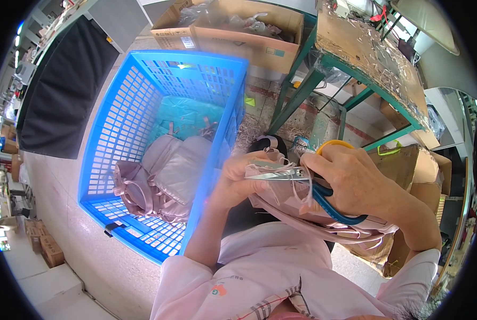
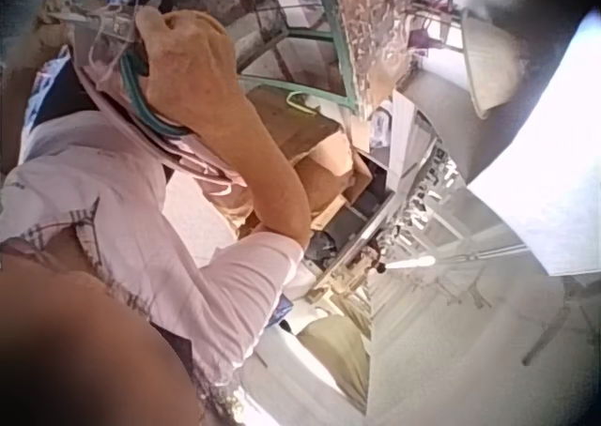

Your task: Trim excess material and loose threads from a backpack using a pair of scissors.

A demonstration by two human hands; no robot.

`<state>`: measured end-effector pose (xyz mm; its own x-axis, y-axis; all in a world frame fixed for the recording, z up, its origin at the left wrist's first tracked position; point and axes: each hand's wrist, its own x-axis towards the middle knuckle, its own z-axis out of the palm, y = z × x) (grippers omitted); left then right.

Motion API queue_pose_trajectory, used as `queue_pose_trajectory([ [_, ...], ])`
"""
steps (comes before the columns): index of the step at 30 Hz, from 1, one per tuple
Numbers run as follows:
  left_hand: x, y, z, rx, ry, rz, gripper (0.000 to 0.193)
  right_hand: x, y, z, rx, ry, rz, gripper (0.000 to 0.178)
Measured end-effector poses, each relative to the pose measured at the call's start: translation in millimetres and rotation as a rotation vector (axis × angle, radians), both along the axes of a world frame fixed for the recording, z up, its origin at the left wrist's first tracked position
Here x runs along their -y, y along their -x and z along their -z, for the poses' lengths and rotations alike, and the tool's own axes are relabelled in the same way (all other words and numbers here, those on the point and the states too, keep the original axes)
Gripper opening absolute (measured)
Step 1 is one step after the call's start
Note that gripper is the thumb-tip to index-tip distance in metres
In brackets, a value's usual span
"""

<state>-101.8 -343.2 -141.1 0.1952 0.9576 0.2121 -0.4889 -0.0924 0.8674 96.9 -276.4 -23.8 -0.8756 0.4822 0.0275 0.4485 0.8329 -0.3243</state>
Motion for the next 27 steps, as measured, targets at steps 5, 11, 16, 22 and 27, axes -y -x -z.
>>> queue_pose_trajectory([
  [5,2,-2,-1,0.009,-0.039,-0.031,0.033,-1,2,2,0.007,0.033,-0.051,0.038],
  [11,2,1,5,0.011,-0.015,-0.022,0.034,0,-2,6,0.006,0.029,-0.071,0.034],
  [16,0,-2,6,0.027,-0.053,-0.032,0.035,-1,-1,9,-0.014,0.002,-0.064,0.030],
  [22,-1,2,5,0.072,0.019,0.012,0.035,-2,-1,0,0.009,0.179,-0.022,0.026],
  [27,0,2,4,-0.011,0.011,-0.055,0.035,-6,-1,-3,-0.135,0.406,0.087,0.045],
])
